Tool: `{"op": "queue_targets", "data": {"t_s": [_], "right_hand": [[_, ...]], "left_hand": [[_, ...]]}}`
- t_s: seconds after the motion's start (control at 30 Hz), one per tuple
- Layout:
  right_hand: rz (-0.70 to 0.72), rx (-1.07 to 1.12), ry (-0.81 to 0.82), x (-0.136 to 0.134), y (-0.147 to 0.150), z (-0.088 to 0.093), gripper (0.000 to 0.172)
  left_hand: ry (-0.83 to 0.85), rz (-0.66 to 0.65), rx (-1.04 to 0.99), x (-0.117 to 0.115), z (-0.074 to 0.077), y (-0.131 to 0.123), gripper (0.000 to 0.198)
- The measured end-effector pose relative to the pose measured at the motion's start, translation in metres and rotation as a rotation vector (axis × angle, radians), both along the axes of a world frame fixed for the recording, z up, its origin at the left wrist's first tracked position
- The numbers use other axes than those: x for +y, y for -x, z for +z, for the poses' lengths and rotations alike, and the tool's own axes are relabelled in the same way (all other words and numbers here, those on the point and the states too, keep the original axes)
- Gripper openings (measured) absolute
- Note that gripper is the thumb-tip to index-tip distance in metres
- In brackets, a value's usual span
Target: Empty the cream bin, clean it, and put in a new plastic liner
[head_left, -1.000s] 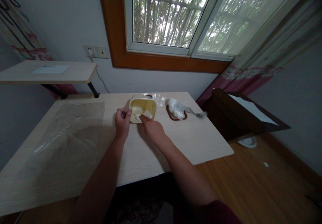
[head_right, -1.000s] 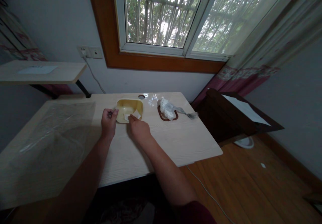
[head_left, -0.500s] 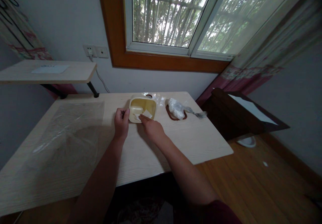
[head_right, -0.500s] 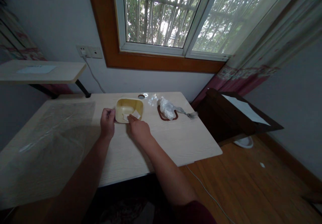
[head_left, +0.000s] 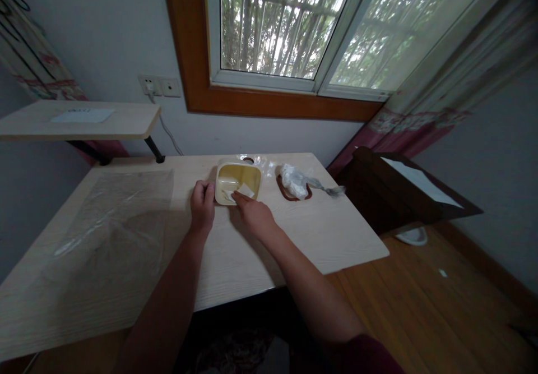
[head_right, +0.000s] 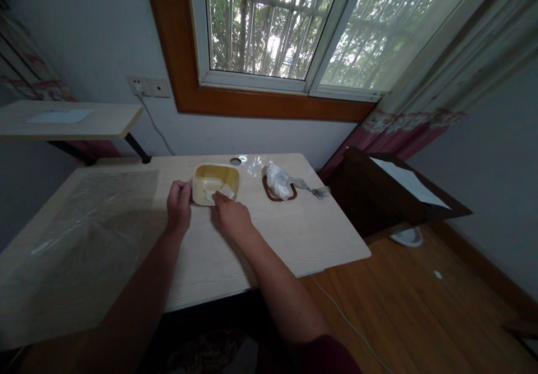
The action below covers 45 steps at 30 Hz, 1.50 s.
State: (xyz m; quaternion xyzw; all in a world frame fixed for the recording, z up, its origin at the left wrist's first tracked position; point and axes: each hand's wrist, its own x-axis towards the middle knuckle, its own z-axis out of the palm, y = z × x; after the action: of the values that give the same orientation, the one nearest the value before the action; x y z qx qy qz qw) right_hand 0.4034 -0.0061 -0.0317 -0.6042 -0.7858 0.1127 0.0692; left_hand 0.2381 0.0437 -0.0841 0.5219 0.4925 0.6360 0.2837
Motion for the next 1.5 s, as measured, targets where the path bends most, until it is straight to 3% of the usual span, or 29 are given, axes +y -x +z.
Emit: {"op": "queue_targets", "data": {"t_s": [0.37, 0.87, 1.3, 1.5], "right_hand": [[0.014, 0.031, -0.005, 0.001, -0.001, -0.003, 0.055], [-0.073, 0.173, -0.026, 0.001, 0.011, 0.005, 0.05], [-0.009, 0.41, 0.005, 0.004, 0.024, -0.002, 0.051], [0.056, 0.374, 0.01, -0.003, 0.016, -0.007, 0.06]], "left_hand": [[-0.021, 0.009, 0.106, 0.001, 0.0, 0.0, 0.019], [0.015, -0.036, 0.081, -0.003, -0.005, -0.011, 0.02], [-0.038, 0.112, 0.209, -0.008, 0.0, -0.015, 0.019], [-0.028, 0.186, 0.279, -0.005, -0.002, -0.01, 0.022]]}}
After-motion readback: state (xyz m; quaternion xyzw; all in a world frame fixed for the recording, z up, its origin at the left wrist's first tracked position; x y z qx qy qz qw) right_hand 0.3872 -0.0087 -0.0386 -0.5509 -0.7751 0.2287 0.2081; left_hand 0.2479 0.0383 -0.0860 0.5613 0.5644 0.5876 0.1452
